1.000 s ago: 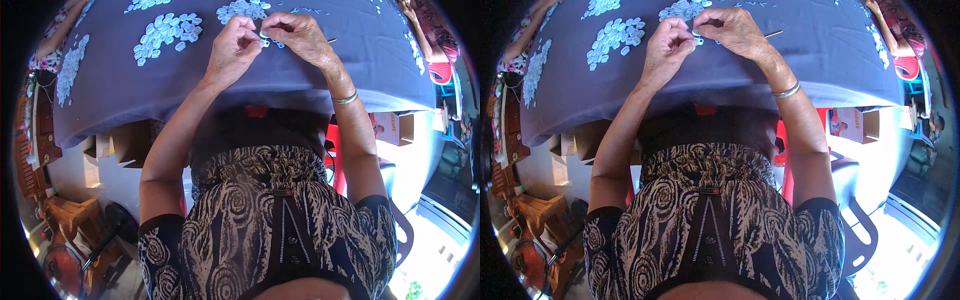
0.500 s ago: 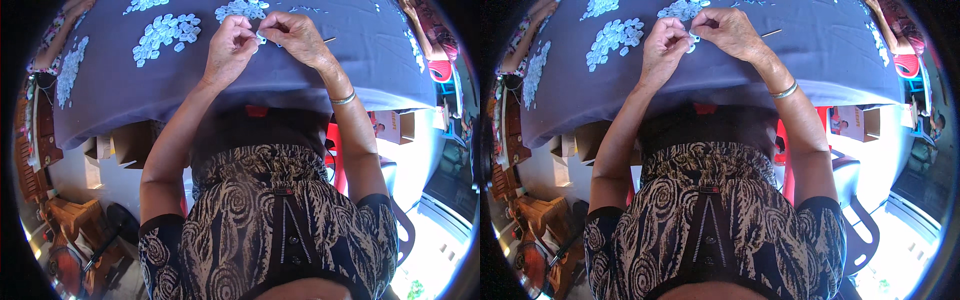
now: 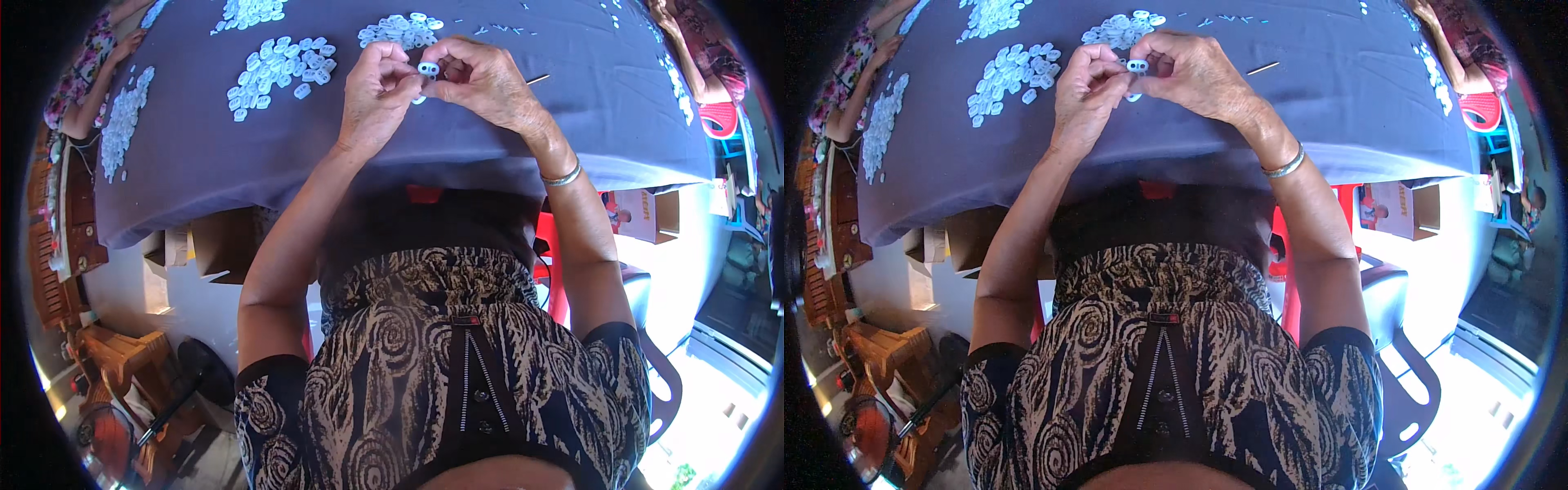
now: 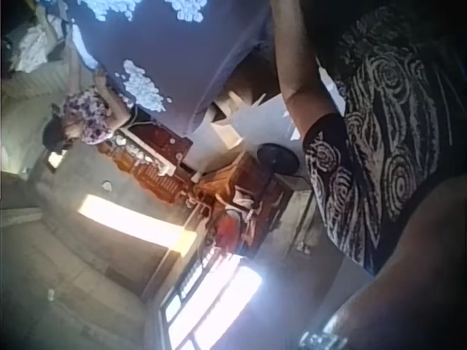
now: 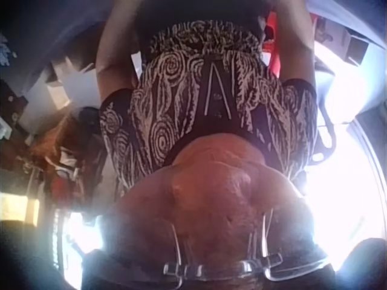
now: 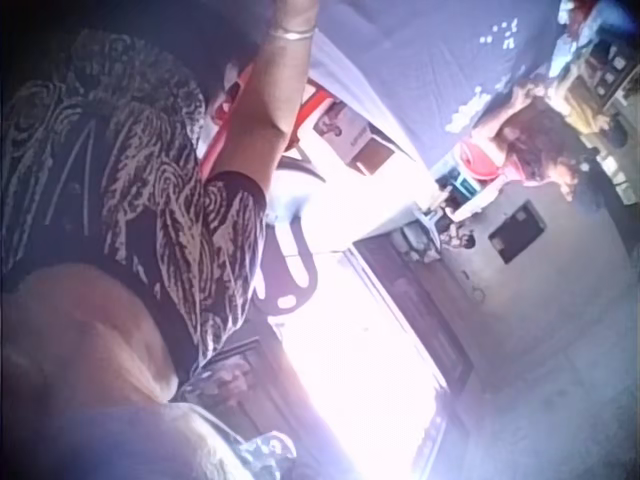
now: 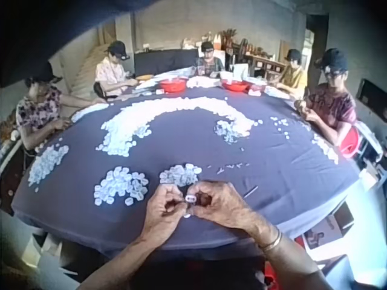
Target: The person repeatedly picks up small plastic pieces from the table, joins them together by hand, and places the assembled components into piles.
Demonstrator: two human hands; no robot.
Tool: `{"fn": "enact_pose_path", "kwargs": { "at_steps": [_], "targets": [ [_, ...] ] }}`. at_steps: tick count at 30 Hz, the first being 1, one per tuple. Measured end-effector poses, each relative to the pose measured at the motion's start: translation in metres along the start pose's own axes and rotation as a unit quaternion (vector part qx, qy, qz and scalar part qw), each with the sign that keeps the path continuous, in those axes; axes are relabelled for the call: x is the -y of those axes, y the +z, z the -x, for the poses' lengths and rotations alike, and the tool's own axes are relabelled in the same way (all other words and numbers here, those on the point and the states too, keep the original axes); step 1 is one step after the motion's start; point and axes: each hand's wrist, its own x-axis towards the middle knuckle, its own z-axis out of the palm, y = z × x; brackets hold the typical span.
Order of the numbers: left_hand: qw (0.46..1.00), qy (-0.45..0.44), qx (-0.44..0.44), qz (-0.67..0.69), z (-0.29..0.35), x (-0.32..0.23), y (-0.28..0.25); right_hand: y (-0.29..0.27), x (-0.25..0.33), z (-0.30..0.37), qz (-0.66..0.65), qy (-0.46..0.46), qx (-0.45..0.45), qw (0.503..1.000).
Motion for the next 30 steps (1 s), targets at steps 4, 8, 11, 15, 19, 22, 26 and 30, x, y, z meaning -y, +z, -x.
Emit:
{"fn": "enact_pose_path", "kwargs": {
  "at_steps": [4,8,11,15,19,22,26,30],
  "targets": [
    [1.0,-0.013,0.004,0.019,0.0,-0.004,0.001,0.003,-0.004,-0.001,0.043,-0.083,-0.028,0.995],
    [0.999,-0.015,0.015,0.048,0.001,-0.011,-0.001,0.004,-0.005,-0.001,0.055,-0.099,-0.05,0.992],
    [0.998,-0.041,0.021,0.039,-0.001,-0.018,-0.008,0.005,-0.001,0.0,0.059,-0.127,-0.064,0.988],
    [0.999,-0.03,0.018,0.014,0.001,-0.022,-0.003,0.009,0.001,0.001,0.065,-0.153,-0.068,0.984],
    [1.0,0.005,0.014,-0.011,0.003,-0.022,0.0,0.009,0.0,0.001,0.098,-0.155,-0.06,0.981],
    [1.0,-0.003,0.011,-0.003,0.002,-0.021,0.002,0.009,0.003,0.001,0.101,-0.159,-0.069,0.98],
    [1.0,-0.019,0.013,-0.011,-0.001,-0.02,0.003,0.007,-0.002,0.001,0.22,-0.189,-0.036,0.956],
    [0.999,-0.027,0.026,-0.038,0.0,-0.023,0.001,0.012,-0.004,0.002,0.252,-0.165,-0.013,0.953]
  ]
}}
